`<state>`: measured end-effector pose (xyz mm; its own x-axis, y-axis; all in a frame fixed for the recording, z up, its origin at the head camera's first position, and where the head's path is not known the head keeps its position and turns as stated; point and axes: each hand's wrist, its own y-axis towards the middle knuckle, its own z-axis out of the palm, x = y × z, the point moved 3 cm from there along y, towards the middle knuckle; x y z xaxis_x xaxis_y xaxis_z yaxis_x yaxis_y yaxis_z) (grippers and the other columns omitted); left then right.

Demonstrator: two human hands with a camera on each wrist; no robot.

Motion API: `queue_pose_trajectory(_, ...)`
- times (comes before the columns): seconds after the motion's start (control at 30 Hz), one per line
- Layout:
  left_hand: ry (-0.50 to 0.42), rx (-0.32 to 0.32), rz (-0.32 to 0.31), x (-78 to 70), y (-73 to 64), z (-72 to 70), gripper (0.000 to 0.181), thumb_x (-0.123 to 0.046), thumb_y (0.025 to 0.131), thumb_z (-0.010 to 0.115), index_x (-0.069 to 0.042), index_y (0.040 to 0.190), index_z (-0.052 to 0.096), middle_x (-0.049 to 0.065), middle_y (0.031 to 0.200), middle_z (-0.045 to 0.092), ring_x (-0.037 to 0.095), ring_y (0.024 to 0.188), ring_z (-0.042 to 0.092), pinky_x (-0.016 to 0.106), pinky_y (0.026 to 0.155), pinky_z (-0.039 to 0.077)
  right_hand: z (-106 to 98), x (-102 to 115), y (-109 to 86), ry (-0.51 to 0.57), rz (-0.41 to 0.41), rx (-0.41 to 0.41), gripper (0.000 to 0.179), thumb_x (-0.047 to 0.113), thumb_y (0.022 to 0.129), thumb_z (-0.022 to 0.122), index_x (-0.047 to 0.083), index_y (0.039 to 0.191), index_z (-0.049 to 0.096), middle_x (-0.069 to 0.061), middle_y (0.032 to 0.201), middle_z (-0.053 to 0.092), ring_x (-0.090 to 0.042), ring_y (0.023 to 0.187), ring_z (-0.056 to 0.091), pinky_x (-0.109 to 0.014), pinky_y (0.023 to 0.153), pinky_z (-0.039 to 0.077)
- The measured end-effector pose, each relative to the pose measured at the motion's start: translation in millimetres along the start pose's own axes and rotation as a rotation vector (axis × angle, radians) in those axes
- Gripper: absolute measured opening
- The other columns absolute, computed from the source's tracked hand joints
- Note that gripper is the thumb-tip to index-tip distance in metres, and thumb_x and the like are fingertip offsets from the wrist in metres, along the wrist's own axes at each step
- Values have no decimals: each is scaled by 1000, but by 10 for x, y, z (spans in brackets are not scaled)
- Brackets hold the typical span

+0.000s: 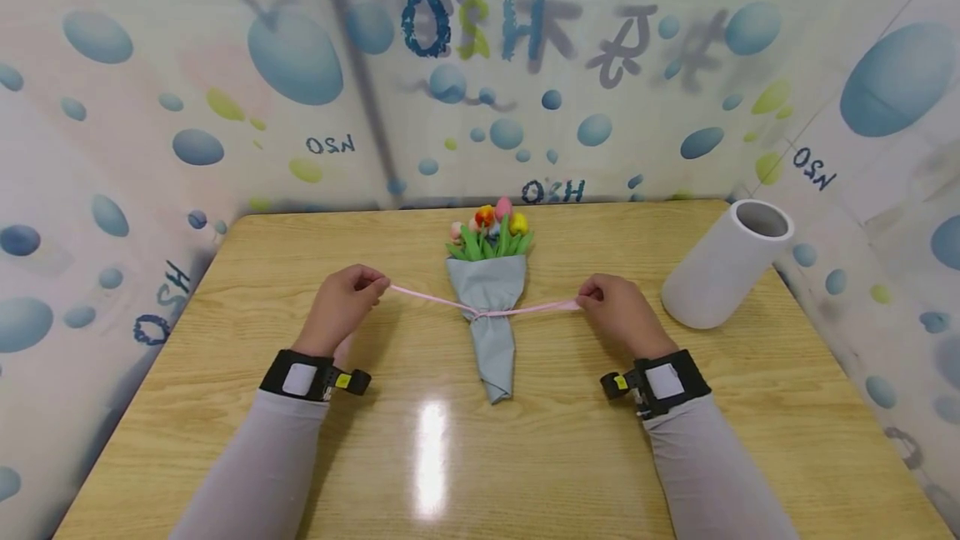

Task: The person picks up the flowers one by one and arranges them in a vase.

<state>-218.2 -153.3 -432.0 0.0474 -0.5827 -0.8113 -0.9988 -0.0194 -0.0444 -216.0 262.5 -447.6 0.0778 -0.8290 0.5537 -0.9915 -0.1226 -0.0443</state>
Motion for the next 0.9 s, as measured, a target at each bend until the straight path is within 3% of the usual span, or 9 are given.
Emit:
queue_pose_trajectory(0.27, 56, -30, -1, 47, 31, -125, 26, -32, 105, 63, -9, 114, 72, 11, 100, 70, 23, 83, 62, 32, 66, 48, 2, -14, 12, -5, 0, 33, 16, 18, 103, 65, 4, 105, 71, -9, 92, 68, -22, 81, 58, -33, 72, 46)
queue_pose_trajectory(0.43, 77, -42, -20, 92, 46, -191, 27, -32, 105, 62, -8, 115, 71, 12, 101, 69, 25, 85, 61, 33, 68, 49, 9, -27, 14, -1, 4, 27, 23, 24, 104, 63, 4, 108, 71, -12, 97, 70, -23, 84, 60, -35, 74, 47)
queue_pose_trajectory(0.63, 69, -83, 0, 84, 40, -219, 35, -30, 105, 62, -3, 127, 66, 18, 121, 68, 33, 106, 65, 44, 87, 55, 4, -9, 21, 27, 38, -9, 33, 31, 106, 58, 2, 118, 67, -17, 110, 70, -29, 94, 62, -41, 80, 51)
queue_pose_trajectory(0.73, 57, -101, 31, 24, 21, -190, 37, -29, 104, 63, -2, 130, 65, 19, 128, 67, 35, 117, 64, 50, 94, 55, 9, 61, 8, 53, 23, -43, 33, 31, 106, 58, 1, 118, 67, -19, 112, 70, -32, 99, 64, -46, 84, 53)
queue_pose_trajectory(0.9, 67, -71, 88, -125, -29, 5, 34, -29, 103, 66, -3, 125, 67, 16, 122, 70, 32, 112, 66, 48, 90, 56, 94, 262, -22, 106, -41, -77, 29, 27, 106, 61, 1, 116, 68, -17, 111, 70, -34, 103, 66, -50, 88, 55)
